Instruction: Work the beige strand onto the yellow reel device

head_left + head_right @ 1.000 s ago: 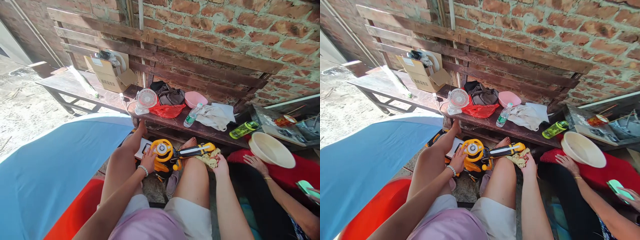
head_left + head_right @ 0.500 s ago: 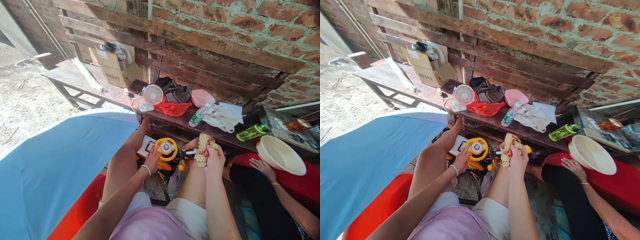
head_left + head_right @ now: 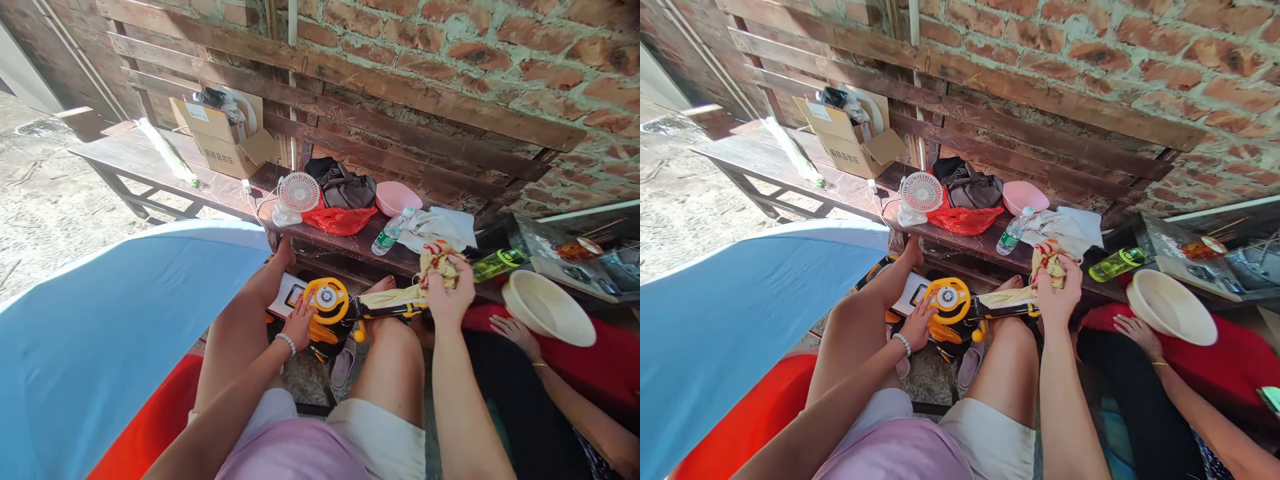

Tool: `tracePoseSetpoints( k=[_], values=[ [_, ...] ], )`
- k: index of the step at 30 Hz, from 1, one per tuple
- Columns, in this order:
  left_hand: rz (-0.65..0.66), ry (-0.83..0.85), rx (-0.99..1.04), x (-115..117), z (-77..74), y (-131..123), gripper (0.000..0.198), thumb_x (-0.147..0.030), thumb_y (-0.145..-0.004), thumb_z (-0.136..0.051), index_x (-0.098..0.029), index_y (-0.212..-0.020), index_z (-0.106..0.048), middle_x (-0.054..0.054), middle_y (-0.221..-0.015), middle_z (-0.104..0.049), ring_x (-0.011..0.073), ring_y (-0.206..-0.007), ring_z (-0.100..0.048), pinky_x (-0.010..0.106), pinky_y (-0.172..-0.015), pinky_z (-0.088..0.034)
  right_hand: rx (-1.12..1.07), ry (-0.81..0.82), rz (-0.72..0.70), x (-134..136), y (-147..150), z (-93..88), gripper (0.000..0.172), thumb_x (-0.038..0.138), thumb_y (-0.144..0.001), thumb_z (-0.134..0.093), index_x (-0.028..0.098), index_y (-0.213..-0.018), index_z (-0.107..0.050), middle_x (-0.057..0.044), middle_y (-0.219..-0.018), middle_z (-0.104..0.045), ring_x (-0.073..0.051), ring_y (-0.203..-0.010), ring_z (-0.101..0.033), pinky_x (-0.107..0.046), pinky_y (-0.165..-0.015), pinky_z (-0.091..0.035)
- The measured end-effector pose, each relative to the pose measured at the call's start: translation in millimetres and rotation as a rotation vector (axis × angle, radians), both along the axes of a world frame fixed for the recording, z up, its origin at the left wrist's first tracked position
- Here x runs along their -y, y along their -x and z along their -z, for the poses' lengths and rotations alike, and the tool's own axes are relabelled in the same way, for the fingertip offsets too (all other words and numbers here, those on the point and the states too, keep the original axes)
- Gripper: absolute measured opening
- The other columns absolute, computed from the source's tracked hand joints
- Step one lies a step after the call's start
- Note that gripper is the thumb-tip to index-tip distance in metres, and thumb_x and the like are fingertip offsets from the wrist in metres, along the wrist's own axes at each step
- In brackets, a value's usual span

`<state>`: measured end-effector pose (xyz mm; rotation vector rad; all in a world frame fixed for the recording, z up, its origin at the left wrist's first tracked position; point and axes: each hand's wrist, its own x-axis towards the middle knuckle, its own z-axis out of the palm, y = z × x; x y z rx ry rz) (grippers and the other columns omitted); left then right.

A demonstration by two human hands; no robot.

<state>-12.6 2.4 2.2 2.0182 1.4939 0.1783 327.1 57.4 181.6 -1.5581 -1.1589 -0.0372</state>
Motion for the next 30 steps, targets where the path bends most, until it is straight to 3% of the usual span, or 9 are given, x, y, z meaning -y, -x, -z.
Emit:
tracePoseSetpoints(
  k=[4,6,8,13,16,18,21,26,30],
  values=[
    [-0.013,0.023,0.009,-1,-3.6,0,0.062,0.001,-0.083,-0.057,-0.021,-0.141,-0.059,0.011,-0.18,-0.013,0.0406,-0.164,-0.017,0.062,-0.123,-0.038,0.447,0.768,0.047,-3,-14,68.9,0.035,0.026,-0.086,-0.06,0.018,-0.116,-0.077,-0.018,-0.135,-0.061,-0.036,-0.126,-0.055,-0.054,-0.104,-0.048],
    [-0.014,0.035,0.026,-1,-2.7,0,0.061,0.0,-0.083,-0.057,-0.021,-0.141,-0.059,0.011,-0.18,-0.012,0.0413,-0.164,-0.019,0.063,-0.123,-0.037,0.582,0.966,0.059,4,-10,85.5,0.039,0.024,-0.093,-0.055,0.017,-0.125,-0.076,-0.02,-0.141,-0.058,-0.037,-0.128,-0.052,-0.051,-0.101,-0.047],
    [-0.014,0.035,0.045,-1,-0.2,0,0.062,0.0,-0.082,-0.057,-0.021,-0.142,-0.058,0.012,-0.18,-0.011,0.0413,-0.164,-0.019,0.064,-0.122,-0.038,0.63,1.072,0.048,8,3,90.6,0.043,0.025,-0.097,-0.051,0.017,-0.132,-0.074,-0.02,-0.14,-0.058,-0.037,-0.127,-0.052,-0.048,-0.101,-0.045],
    [-0.039,0.01,0.113,0,7.9,0,0.058,-0.008,-0.082,-0.062,-0.019,-0.139,-0.059,0.013,-0.179,-0.013,0.04,-0.163,-0.02,0.062,-0.123,-0.038,0.609,1.131,-0.233,12,64,98.8,0.041,0.025,-0.098,-0.051,0.023,-0.131,-0.074,-0.014,-0.134,-0.063,-0.03,-0.12,-0.054,-0.038,-0.1,-0.043],
    [-0.035,0.021,0.148,0,9.1,2,0.057,-0.013,-0.083,-0.063,-0.02,-0.14,-0.059,0.013,-0.179,-0.015,0.0411,-0.162,-0.02,0.063,-0.125,-0.034,0.601,1.068,-0.231,18,85,108.1,0.042,0.022,-0.096,-0.052,0.025,-0.133,-0.073,-0.013,-0.135,-0.062,-0.028,-0.12,-0.053,-0.035,-0.1,-0.042],
    [-0.024,0.031,0.145,-1,8.0,3,0.058,-0.013,-0.083,-0.062,-0.02,-0.141,-0.058,0.013,-0.179,-0.015,0.0413,-0.162,-0.02,0.063,-0.125,-0.034,0.62,1.058,-0.312,18,74,108.1,0.046,0.02,-0.094,-0.055,0.027,-0.136,-0.072,-0.012,-0.137,-0.062,-0.027,-0.119,-0.054,-0.033,-0.102,-0.041],
    [-0.014,0.041,0.105,-1,5.2,3,0.06,-0.011,-0.082,-0.062,-0.021,-0.141,-0.058,0.012,-0.179,-0.014,0.0412,-0.162,-0.021,0.062,-0.121,-0.039,0.679,1.101,-0.422,10,25,96.9,0.049,0.018,-0.092,-0.059,0.028,-0.139,-0.071,-0.01,-0.134,-0.063,-0.024,-0.119,-0.056,-0.032,-0.107,-0.039],
    [-0.014,0.031,0.044,0,0.3,-1,0.061,-0.003,-0.082,-0.057,-0.02,-0.141,-0.057,0.014,-0.179,-0.013,0.0401,-0.16,-0.026,0.06,-0.116,-0.046,0.733,1.169,-0.089,-2,-54,76.8,0.045,0.022,-0.094,-0.059,0.025,-0.137,-0.072,-0.014,-0.135,-0.062,-0.028,-0.119,-0.056,-0.035,-0.101,-0.043],
    [-0.007,0.032,0.007,1,-2.9,-4,0.063,0.0,-0.082,-0.054,-0.02,-0.141,-0.055,0.014,-0.179,-0.011,0.0383,-0.159,-0.029,0.058,-0.114,-0.048,0.694,1.158,0.042,1,-40,80.9,0.045,0.024,-0.095,-0.056,0.02,-0.137,-0.072,-0.019,-0.134,-0.063,-0.03,-0.116,-0.06,-0.038,-0.096,-0.047]
  ],
)
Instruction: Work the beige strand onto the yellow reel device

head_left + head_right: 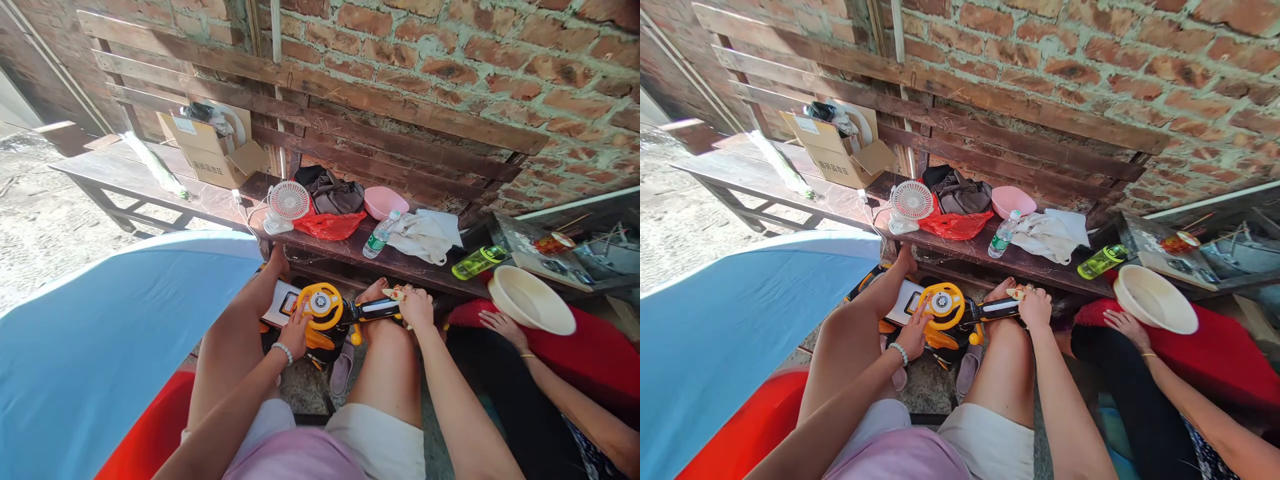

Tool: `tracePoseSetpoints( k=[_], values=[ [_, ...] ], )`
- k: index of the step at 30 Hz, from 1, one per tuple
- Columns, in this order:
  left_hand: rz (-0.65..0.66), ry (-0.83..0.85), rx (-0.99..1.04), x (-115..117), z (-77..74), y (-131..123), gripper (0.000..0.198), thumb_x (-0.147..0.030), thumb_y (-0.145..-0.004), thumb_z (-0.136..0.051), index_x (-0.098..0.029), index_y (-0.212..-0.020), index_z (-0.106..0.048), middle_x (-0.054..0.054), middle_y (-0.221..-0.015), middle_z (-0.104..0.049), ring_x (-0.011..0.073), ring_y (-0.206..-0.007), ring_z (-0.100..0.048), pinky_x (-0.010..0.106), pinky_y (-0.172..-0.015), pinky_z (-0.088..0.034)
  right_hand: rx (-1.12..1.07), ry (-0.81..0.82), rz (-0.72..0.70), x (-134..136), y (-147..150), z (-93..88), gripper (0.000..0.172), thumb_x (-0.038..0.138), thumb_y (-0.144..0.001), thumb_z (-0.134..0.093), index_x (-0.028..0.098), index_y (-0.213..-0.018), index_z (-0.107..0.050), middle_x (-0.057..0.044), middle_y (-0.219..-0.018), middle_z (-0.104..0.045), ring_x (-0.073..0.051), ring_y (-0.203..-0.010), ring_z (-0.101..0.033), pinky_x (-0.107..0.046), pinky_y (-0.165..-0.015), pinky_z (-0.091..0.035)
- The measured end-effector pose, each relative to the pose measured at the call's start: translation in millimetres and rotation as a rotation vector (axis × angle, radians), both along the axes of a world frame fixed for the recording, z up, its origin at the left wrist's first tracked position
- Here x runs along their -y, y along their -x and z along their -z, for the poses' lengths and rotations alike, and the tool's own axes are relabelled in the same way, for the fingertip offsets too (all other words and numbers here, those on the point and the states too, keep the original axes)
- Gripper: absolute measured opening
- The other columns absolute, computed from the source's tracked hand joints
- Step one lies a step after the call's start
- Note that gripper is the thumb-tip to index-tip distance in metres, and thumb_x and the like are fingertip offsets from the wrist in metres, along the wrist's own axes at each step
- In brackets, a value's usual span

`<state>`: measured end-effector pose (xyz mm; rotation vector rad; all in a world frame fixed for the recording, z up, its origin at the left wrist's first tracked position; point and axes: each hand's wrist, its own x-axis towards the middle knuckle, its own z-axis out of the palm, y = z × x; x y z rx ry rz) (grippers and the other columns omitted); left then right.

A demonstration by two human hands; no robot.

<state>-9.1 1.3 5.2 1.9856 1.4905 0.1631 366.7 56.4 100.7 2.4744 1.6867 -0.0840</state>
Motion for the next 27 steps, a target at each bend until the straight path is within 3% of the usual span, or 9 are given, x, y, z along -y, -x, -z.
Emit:
tracePoseSetpoints(
  k=[2,6,12,14,17,20,22,27],
  values=[
    [0.001,-0.005,-0.008,0,0.7,1,0.063,0.0,-0.082,-0.053,-0.021,-0.142,-0.055,0.014,-0.179,-0.011,0.0383,-0.159,-0.03,0.058,-0.114,-0.048,-0.04,0.025,-0.063,1,27,5.6,0.041,0.022,-0.094,-0.056,0.018,-0.129,-0.075,-0.02,-0.125,-0.068,-0.029,-0.112,-0.063,-0.038,-0.097,-0.047],
    [0.016,-0.014,0.026,3,6.9,6,0.069,0.0,-0.081,-0.054,-0.02,-0.147,-0.054,0.014,-0.18,-0.01,0.0393,-0.161,-0.027,0.059,-0.121,-0.042,-0.289,0.033,-0.257,-6,77,8.8,0.038,0.02,-0.087,-0.061,0.024,-0.121,-0.078,-0.01,-0.112,-0.074,-0.024,-0.105,-0.067,-0.032,-0.095,-0.05],
    [0.033,-0.018,0.031,12,13.0,10,0.084,0.001,-0.079,-0.05,-0.019,-0.16,-0.043,0.014,-0.18,-0.006,0.0357,-0.163,-0.023,0.058,-0.124,-0.038,-0.534,-0.362,-0.424,-39,148,-7.2,0.045,0.022,-0.086,-0.06,0.024,-0.128,-0.074,-0.009,-0.127,-0.068,-0.024,-0.117,-0.062,-0.035,-0.107,-0.048],
    [0.017,-0.01,0.031,13,13.2,9,0.086,0.0,-0.077,-0.05,-0.018,-0.161,-0.043,0.014,-0.18,-0.006,0.0361,-0.163,-0.023,0.058,-0.124,-0.038,-0.523,-0.329,-0.433,-47,176,-4.4,0.045,0.023,-0.088,-0.06,0.025,-0.131,-0.073,-0.01,-0.137,-0.063,-0.026,-0.124,-0.058,-0.036,-0.108,-0.047],
    [0.013,-0.003,0.05,12,14.0,10,0.087,-0.001,-0.076,-0.051,-0.019,-0.161,-0.043,0.013,-0.18,-0.009,0.0379,-0.163,-0.023,0.061,-0.123,-0.038,-0.434,-0.109,-0.289,-47,206,14.6,0.044,0.024,-0.092,-0.061,0.028,-0.135,-0.07,-0.01,-0.145,-0.056,-0.027,-0.129,-0.053,-0.035,-0.106,-0.046],
    [0.009,0.011,0.106,11,16.5,13,0.087,-0.003,-0.075,-0.052,-0.022,-0.16,-0.045,0.011,-0.18,-0.011,0.0395,-0.161,-0.025,0.063,-0.122,-0.037,-0.378,0.023,-0.145,-34,216,38.2,0.048,0.034,-0.099,-0.057,0.029,-0.147,-0.059,-0.012,-0.141,-0.055,-0.025,-0.121,-0.058,-0.035,-0.102,-0.046],
    [-0.019,0.025,0.181,10,18.3,14,0.086,-0.004,-0.074,-0.053,-0.023,-0.157,-0.048,0.01,-0.18,-0.013,0.0395,-0.161,-0.025,0.064,-0.124,-0.034,-0.364,0.035,-0.162,-26,213,46.8,0.051,0.04,-0.102,-0.054,0.029,-0.152,-0.053,-0.013,-0.139,-0.055,-0.025,-0.117,-0.06,-0.036,-0.101,-0.046],
    [-0.097,0.053,0.31,7,19.1,12,0.082,-0.006,-0.071,-0.057,-0.021,-0.152,-0.054,0.009,-0.18,-0.015,0.0406,-0.16,-0.027,0.063,-0.127,-0.031,-0.297,0.056,-0.211,-12,211,41.8,0.05,0.035,-0.101,-0.054,0.025,-0.151,-0.054,-0.016,-0.138,-0.055,-0.028,-0.118,-0.06,-0.036,-0.1,-0.047]
  ],
)
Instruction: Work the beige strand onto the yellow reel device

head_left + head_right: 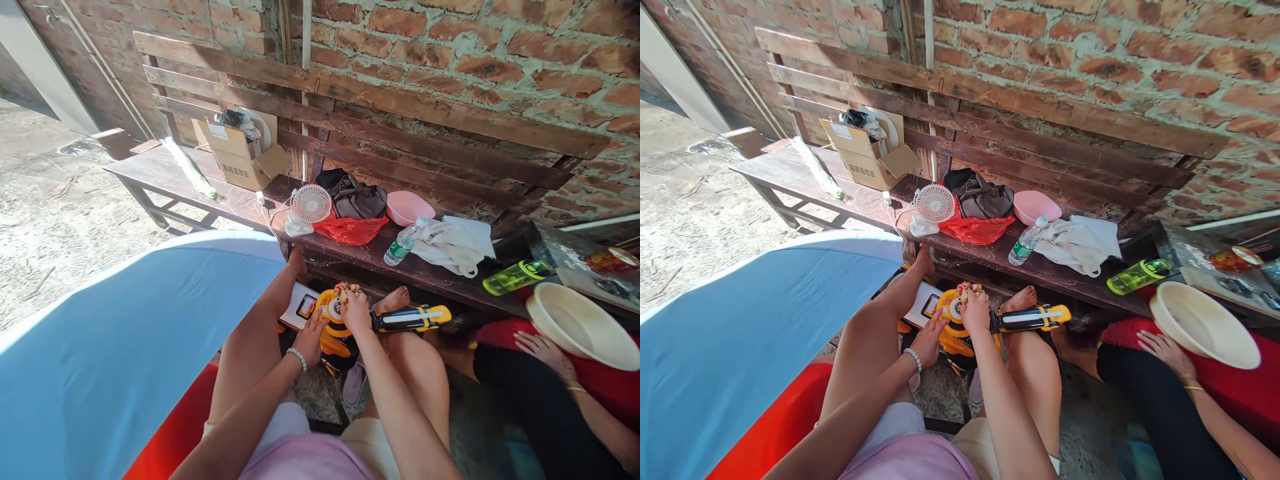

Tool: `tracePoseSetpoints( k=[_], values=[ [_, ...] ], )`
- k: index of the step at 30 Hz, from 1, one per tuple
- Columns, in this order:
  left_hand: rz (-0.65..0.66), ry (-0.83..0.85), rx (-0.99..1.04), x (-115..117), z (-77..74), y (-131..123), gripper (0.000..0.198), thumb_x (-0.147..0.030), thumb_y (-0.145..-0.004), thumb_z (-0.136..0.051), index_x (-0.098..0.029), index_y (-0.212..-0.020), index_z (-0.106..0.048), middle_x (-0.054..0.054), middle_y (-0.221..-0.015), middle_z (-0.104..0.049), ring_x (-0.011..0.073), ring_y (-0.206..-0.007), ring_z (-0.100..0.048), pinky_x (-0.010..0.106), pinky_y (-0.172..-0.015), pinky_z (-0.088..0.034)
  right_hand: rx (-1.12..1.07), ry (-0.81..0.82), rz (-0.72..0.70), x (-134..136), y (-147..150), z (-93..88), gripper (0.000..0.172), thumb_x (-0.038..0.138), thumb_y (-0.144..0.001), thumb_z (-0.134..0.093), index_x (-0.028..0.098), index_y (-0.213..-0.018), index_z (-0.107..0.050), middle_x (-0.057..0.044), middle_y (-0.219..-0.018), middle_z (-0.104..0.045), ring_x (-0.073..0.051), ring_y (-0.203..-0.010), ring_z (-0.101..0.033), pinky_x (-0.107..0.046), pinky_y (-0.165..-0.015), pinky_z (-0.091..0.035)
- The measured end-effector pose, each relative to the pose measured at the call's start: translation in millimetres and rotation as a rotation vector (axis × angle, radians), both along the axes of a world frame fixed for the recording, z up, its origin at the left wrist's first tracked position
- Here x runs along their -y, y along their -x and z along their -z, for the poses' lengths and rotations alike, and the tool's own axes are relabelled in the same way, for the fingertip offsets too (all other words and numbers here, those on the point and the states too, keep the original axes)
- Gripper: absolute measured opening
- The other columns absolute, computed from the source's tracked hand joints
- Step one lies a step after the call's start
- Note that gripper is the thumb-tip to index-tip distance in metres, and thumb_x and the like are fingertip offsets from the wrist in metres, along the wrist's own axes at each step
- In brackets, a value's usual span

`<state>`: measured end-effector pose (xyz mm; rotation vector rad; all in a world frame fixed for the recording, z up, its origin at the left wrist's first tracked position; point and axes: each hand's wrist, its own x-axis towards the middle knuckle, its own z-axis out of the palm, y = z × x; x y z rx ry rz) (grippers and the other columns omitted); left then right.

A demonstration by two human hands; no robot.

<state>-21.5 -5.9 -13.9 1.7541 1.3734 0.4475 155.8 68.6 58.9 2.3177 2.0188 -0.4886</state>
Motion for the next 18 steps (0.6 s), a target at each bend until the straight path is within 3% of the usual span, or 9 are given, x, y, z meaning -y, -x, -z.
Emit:
tracePoseSetpoints(
  k=[6,9,13,15,18],
  values=[
    [0.035,-0.002,-0.028,-1,1.5,2,0.085,-0.005,-0.072,-0.055,-0.019,-0.156,-0.049,0.012,-0.18,-0.011,0.0402,-0.159,-0.031,0.064,-0.126,-0.033,0.07,0.004,0.006,35,10,-2.9,0.05,0.03,-0.1,-0.056,0.02,-0.149,-0.055,-0.021,-0.135,-0.055,-0.032,-0.116,-0.064,-0.038,-0.094,-0.051],
    [0.017,-0.046,0.082,2,8.1,1,0.078,-0.006,-0.074,-0.054,-0.017,-0.151,-0.052,0.013,-0.179,-0.013,0.036,-0.161,-0.027,0.06,-0.13,-0.029,0.029,0.063,-0.017,67,14,-0.6,0.049,0.03,-0.098,-0.06,0.022,-0.146,-0.056,-0.019,-0.133,-0.055,-0.029,-0.107,-0.07,-0.035,-0.09,-0.053],
    [-0.175,-0.095,0.354,0,16.7,-2,0.061,-0.015,-0.083,-0.052,-0.02,-0.143,-0.056,0.012,-0.173,-0.032,0.0284,-0.163,-0.025,0.054,-0.133,-0.024,-0.112,0.126,-0.114,97,21,-2.4,0.043,0.025,-0.093,-0.063,0.023,-0.136,-0.063,-0.015,-0.135,-0.056,-0.026,-0.105,-0.071,-0.034,-0.093,-0.053],
    [-0.361,0.028,0.497,-3,18.3,1,0.059,-0.022,-0.087,-0.053,-0.021,-0.146,-0.053,0.013,-0.168,-0.04,0.0282,-0.159,-0.033,0.052,-0.13,-0.032,-0.196,0.114,-0.171,96,25,-8.1,0.044,0.023,-0.092,-0.062,0.025,-0.136,-0.065,-0.012,-0.133,-0.059,-0.025,-0.107,-0.07,-0.034,-0.096,-0.053],
    [-0.549,0.48,0.779,-10,18.4,12,0.054,-0.033,-0.096,-0.049,-0.019,-0.148,-0.05,0.016,-0.156,-0.054,0.0286,-0.147,-0.051,0.05,-0.121,-0.044,-0.253,-0.036,-0.232,69,29,-23.7,0.047,0.022,-0.091,-0.06,0.025,-0.137,-0.067,-0.012,-0.135,-0.06,-0.026,-0.119,-0.063,-0.035,-0.106,-0.048]
  ],
)
